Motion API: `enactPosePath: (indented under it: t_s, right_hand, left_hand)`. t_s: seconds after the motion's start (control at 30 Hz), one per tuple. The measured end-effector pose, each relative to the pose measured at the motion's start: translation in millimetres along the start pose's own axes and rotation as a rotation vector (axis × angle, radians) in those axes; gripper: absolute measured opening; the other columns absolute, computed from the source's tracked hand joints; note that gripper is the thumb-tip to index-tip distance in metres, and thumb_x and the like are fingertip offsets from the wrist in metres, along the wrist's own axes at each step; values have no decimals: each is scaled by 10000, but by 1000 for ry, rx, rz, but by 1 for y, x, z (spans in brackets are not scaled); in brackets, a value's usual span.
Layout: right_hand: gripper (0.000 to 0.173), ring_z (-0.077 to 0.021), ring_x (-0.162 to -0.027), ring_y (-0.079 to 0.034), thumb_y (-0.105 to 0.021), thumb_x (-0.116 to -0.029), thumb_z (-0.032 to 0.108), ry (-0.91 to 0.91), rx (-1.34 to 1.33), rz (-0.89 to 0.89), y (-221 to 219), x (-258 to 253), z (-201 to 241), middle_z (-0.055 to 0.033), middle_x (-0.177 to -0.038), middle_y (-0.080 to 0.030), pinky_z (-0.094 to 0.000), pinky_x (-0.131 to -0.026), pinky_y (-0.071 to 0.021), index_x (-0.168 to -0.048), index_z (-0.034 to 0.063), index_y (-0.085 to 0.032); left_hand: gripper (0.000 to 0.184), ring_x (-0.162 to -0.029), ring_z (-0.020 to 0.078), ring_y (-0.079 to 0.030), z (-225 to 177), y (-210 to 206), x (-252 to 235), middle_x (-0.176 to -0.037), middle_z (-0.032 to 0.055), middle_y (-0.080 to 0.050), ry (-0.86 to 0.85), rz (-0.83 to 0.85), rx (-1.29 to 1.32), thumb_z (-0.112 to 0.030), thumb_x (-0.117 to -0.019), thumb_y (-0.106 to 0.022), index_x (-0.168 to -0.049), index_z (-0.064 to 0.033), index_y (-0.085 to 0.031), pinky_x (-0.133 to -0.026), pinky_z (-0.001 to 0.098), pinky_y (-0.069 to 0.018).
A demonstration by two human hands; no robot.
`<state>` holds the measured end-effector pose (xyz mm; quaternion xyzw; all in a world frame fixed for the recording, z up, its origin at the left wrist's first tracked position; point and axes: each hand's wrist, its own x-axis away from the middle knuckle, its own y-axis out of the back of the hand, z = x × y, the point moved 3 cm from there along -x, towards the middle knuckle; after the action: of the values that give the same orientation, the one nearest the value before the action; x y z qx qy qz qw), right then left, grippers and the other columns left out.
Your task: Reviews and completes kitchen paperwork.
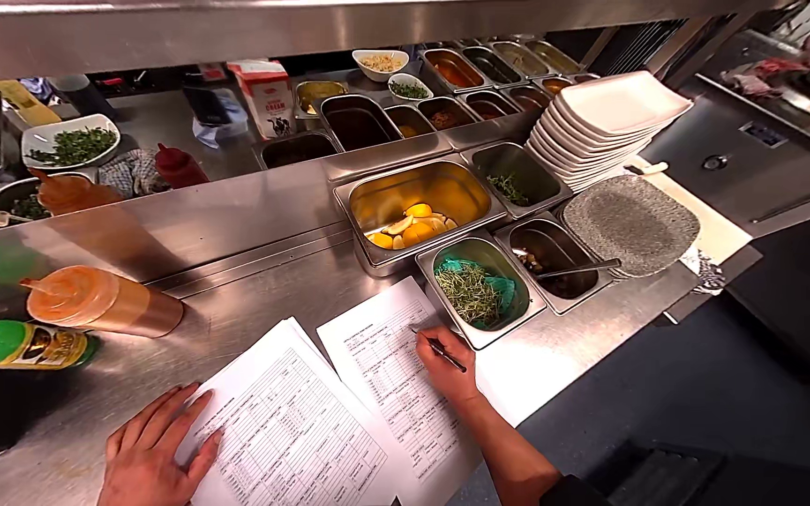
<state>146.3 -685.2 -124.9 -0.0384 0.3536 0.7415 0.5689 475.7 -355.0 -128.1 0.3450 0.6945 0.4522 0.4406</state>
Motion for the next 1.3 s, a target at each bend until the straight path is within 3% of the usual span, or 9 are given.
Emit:
enactPosePath:
  t_s: [0.13, 0.27, 0.47, 1.07, 1.3]
  right_hand:
    - [111, -16, -642, -660, -689, -888, 145, 32, -69, -27, 2, 1, -1, 12, -731, -716, -189, -618, -570, -840, 62, -744]
    - [133, -38, -635, -653, -671, -866, 165, 83, 34, 7, 1, 1, 1, 1, -705, -698, -212, -598, -553, -794, 80, -743]
    - [125, -54, -642, -671, -675, -858, 172, 30, 89, 44, -2, 0, 1, 7, -713, -708, -246, -586, -564, -786, 101, -749]
    - [116, -39, -648, -665, -684, -865, 154, 50, 6, 35, 0, 1, -1, 6, -724, -709, -221, -605, -566, -793, 90, -748]
    - [136, -38, -611, -644, -671, -851, 155, 66, 7, 35, 1, 2, 0, 4, -681, -688, -217, -562, -539, -746, 90, -729]
  left_hand:
    - [589, -1358, 316, -529, 0, 0, 1, -1431, 92, -621, -1, -7, 4, -628, -948, -466, -1336, -235, -672, -1062, 549, -377]
    - [587, -1356, 300, -531, 0, -2, 2, -1424, 71, -628, 3, -27, -7, -638, -949, -441, -1329, -255, -672, -1053, 543, -379]
    - [594, -1342, 299, -544, -1, -2, 1, -1405, 72, -641, 2, -50, -6, -646, -948, -428, -1318, -253, -678, -1045, 546, -385]
    - [608, -1335, 311, -550, -1, -2, 0, -1400, 74, -645, 13, -45, -1, -653, -945, -424, -1319, -248, -681, -1041, 561, -389]
    - [615, -1341, 303, -543, 0, -4, 1, -1409, 78, -636, 2, -58, -8, -657, -947, -409, -1325, -249, -672, -1037, 550, -385]
